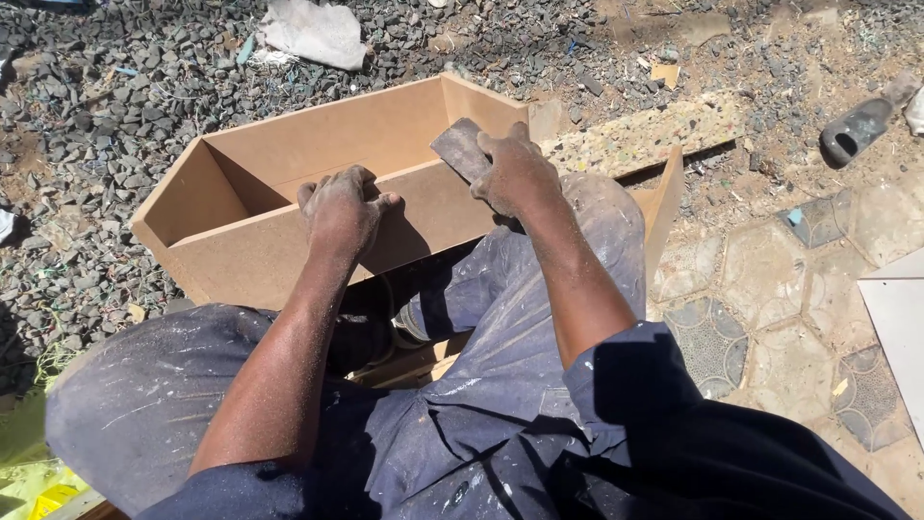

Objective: Sanding the edges and surfaces of a small wooden box using a sanding block to smooth the finish.

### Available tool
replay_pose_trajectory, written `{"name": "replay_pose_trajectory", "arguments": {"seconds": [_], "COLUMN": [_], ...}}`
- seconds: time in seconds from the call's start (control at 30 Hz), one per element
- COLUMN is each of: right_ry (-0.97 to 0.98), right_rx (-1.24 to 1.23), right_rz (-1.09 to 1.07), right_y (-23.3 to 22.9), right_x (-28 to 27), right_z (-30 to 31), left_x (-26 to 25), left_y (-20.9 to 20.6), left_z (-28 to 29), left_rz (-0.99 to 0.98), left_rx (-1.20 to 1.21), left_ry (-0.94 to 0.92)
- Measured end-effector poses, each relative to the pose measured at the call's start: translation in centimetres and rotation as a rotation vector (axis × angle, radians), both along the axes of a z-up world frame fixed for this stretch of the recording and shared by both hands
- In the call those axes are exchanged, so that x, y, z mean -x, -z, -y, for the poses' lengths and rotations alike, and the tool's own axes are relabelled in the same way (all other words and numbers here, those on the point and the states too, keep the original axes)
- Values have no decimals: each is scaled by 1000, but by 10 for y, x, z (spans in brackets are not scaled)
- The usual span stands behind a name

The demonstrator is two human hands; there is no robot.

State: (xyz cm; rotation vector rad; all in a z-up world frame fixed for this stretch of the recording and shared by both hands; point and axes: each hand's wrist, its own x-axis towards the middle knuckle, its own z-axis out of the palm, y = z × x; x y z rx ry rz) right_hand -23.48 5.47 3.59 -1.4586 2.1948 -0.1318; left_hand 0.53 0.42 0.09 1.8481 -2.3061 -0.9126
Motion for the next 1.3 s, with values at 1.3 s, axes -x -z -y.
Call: {"name": "replay_pose_trajectory", "arguments": {"seconds": [1.3], "right_ry": [-146], "right_rx": [-65], "right_rz": [9], "right_y": [-24], "right_x": [-48], "right_z": [-11], "left_x": [-13], "left_y": [-2], "left_z": [6], "left_rz": [131], "left_rx": [-57], "left_ry": [-92]}}
